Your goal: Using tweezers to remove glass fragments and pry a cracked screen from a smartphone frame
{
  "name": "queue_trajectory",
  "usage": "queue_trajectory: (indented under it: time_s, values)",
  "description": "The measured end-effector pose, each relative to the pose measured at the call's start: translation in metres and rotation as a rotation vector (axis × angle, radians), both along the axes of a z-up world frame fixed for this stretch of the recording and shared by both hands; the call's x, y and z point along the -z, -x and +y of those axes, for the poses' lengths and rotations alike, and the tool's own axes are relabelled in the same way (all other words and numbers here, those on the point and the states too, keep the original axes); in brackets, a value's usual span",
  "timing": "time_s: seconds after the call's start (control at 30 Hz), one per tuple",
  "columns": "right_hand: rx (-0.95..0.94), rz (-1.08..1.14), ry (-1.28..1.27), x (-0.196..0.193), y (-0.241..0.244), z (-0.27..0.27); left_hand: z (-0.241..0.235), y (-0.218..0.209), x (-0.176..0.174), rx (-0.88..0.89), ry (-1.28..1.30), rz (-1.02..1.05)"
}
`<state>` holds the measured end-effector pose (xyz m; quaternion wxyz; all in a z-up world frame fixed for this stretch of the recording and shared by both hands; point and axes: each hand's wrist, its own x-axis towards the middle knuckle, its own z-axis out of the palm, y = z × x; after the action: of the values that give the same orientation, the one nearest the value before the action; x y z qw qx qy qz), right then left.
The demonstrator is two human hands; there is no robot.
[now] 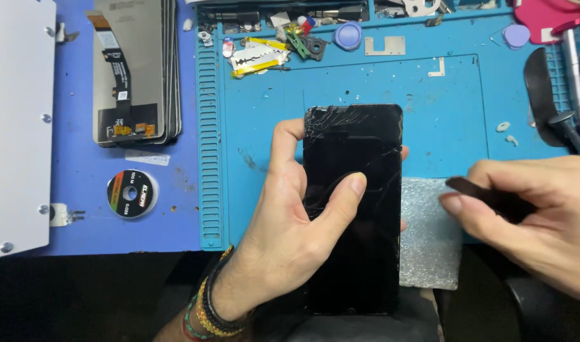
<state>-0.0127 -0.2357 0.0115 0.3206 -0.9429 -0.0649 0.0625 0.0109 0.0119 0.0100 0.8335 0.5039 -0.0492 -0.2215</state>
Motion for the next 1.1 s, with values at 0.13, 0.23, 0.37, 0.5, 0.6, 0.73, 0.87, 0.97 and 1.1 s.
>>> queue_trajectory:
  time_s: [0.13, 0.23, 0.37, 0.5, 0.6, 0.73, 0.87, 0.97, 1.1]
  values:
    - [-0.04, 0.071, -0.094, 0.008, 0.003, -0.011, 0.0, -0.002, 0.003, 0.014, 0.022, -0.008]
    - [0.181, 0.192, -0.234, 0.012, 0.004, -0.009, 0.001, -0.002, 0.003, 0.011, 0.035, -0.04]
    - [0.192, 0.045, -0.698, 0.037, -0.005, -0.023, 0.001, -0.001, 0.005, 0.009, -0.084, -0.134]
    - [0.247, 0.006, -0.779, 0.031, -0.01, -0.006, -0.001, 0.001, 0.004, 0.012, -0.034, -0.065]
    - [0.194, 0.016, -0.907, 0.022, -0.017, 0.014, 0.002, 0.001, 0.006, 0.006, -0.098, -0.171]
    - [0.367, -0.031, -0.78, 0.023, -0.015, 0.031, 0.003, -0.001, 0.008, -0.029, -0.248, -0.239]
    - [0.361, -0.021, -0.889, 0.025, -0.011, 0.03, 0.003, -0.001, 0.009, -0.026, -0.222, -0.215]
    - [0.332, -0.069, -0.871, 0.026, -0.009, 0.026, 0.002, -0.001, 0.007, -0.005, -0.171, -0.196]
    - [0.27, -0.157, -0.731, 0.035, -0.011, 0.016, 0.004, -0.001, 0.002, 0.041, -0.241, -0.208]
